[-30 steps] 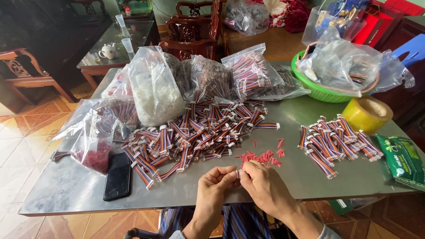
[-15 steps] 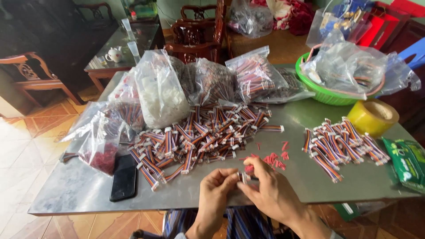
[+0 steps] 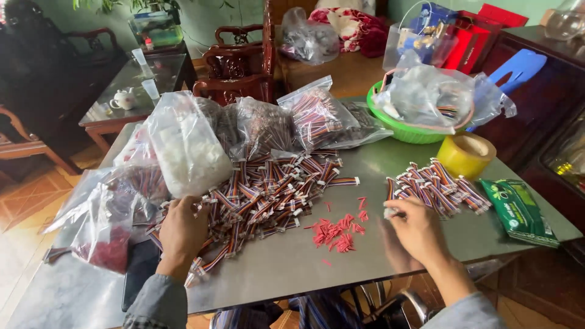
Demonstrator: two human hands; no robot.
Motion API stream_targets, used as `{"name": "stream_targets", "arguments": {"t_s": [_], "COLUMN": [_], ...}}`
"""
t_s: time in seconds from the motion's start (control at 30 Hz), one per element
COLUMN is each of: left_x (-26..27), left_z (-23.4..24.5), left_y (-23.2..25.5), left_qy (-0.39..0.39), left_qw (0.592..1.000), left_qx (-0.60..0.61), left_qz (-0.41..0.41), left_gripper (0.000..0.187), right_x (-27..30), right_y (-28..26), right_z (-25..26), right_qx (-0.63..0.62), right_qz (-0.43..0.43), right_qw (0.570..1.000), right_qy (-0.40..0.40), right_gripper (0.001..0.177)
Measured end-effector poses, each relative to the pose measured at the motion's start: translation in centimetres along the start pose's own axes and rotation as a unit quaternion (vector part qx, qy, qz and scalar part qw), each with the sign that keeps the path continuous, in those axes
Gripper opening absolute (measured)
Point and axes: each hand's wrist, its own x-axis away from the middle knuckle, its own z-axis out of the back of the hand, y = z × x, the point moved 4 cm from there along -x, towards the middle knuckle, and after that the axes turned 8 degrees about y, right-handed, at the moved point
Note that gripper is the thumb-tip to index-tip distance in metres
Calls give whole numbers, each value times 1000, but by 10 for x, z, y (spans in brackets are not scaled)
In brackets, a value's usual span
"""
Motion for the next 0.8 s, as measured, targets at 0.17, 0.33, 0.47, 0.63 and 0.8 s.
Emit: {"name": "stream_targets", "arguments": {"t_s": [0.17,0.33,0.47,0.63,0.8], "left_x": [-5,-8,-14,-16,22], "left_z": [-9,-11,-17,-5,92], "left_y": [-2,6,4,12,85], "left_qy": [13,-11,-29,-28,57], "left_qw": [1000,1000,999,999,988], "left_qx": [1,-16,18,33,80], "left_qz": [-5,-12,-4,-17,-118], "left_gripper": [34,33,37,33,32], "right_x": [-6,-9,-13,-25,-40], "right_y": [-15,-13,-5,-19,-13], "right_z": [-31,-44,-32,-28,-52], "right_qx": [50,-27,-58,-107,0], "right_qz": [47,34,-36,-73,2], "right_qw": [992,991,994,987,991], "right_qy": [-102,-129,-88,-95,-131], "right_gripper": [37,38,30,26,16]}}
